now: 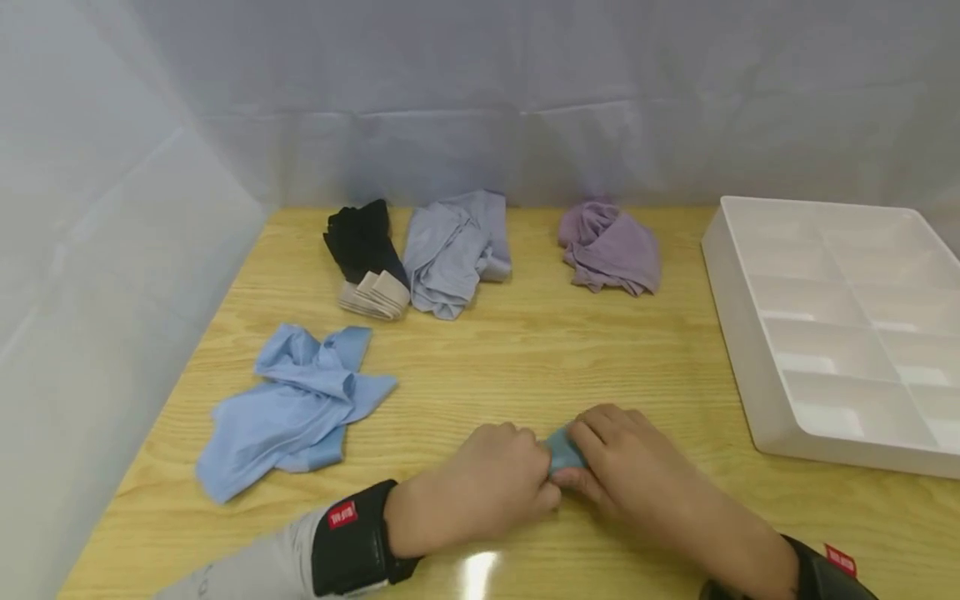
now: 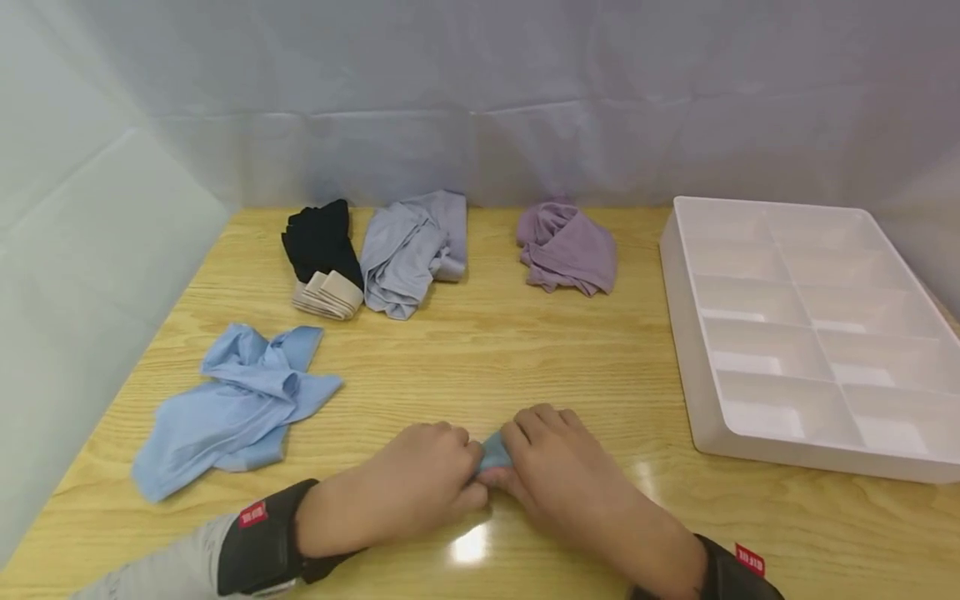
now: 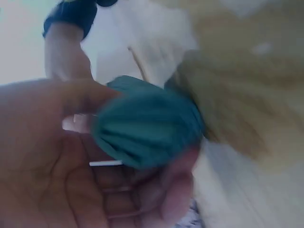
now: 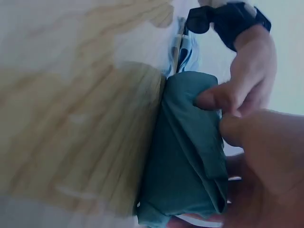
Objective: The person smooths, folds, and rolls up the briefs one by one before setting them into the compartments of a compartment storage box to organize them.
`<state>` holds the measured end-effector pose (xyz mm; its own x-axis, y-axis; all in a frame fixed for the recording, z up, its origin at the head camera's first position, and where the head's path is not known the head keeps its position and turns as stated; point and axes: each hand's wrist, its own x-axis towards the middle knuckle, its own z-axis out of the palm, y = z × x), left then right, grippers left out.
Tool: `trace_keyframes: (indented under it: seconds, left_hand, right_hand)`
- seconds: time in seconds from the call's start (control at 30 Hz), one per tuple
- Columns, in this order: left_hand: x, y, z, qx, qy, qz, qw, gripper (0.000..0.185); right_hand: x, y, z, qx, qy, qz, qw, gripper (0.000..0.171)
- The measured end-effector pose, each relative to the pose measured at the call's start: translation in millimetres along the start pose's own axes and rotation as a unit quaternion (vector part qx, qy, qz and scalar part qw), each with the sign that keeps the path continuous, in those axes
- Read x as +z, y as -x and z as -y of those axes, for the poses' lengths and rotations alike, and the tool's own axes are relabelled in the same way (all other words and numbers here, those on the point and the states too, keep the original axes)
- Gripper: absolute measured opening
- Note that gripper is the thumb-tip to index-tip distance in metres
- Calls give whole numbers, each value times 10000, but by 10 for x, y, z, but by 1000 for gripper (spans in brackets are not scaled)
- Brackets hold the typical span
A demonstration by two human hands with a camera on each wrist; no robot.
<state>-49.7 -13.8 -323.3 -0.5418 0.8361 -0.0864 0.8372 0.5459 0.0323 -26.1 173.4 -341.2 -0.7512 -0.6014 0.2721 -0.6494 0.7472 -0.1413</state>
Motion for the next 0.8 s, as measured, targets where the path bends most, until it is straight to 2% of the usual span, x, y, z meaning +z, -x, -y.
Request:
trace_keyframes:
  seconds: [0.03, 0.1, 0.13, 0.2, 0.23, 0.33, 0.43, 0.53, 0.6, 0.67, 0.7, 0.73, 0.77, 0.8]
  left_hand:
    - [-7, -11, 30, -70, 422, 126, 9990, 36]
    - [-9, -25, 68, -354, 1182, 159, 9922, 37]
    - [-7, -28, 74, -393, 1253, 225, 9911, 36]
    - [12, -24, 62, -409, 1121, 239, 9926, 30]
    - [24, -16, 45, -370, 856, 212, 9954, 29]
    - [73, -3, -12, -338, 60, -50, 9994, 29]
    - [108, 0, -49, -310, -499, -370, 9976, 29]
    - [81, -7, -46, -272, -343, -497, 9978, 30]
    - [37, -7, -29, -201, -85, -610, 9979, 30]
    - [-30, -4, -9, -172, 100, -776, 9968, 31]
    - [-70, 4, 5, -175, 230, -890, 9956, 30]
    - [-112, 13, 22, -191, 418, -990, 9940, 30]
    - [-154, 26, 40, -229, 547, -1135, 9918, 30]
    - [-200, 41, 59, -300, 637, -1308, 9889, 30]
  right_hand:
    - [-3, 5, -5, -38, -78, 149, 9999, 34]
    - [-2, 16, -16, -85, -231, 510, 9984, 35]
    - [0, 20, -27, -114, -241, 642, 9976, 33]
    - [3, 22, -50, -163, -208, 794, 9965, 39]
    - [9, 21, -62, -208, -175, 820, 9963, 44]
    - [34, 10, -95, -422, -50, 672, 9968, 48]
    - [42, -6, -106, -597, -8, 700, 9958, 46]
    - [1, -13, -100, -434, -294, 926, 9943, 45]
    - [-63, -6, -108, -77, -843, 1200, 9892, 55]
    - [-133, -3, -145, 305, -1660, 1292, 9772, 75]
    - [-171, -3, -179, 496, -2217, 1273, 9655, 87]
    - [-202, -7, -220, 654, -2915, 1166, 9472, 94]
    - [-226, -13, -264, 769, -3642, 1021, 9225, 99]
    - [-242, -17, -309, 844, -4460, 899, 8865, 100]
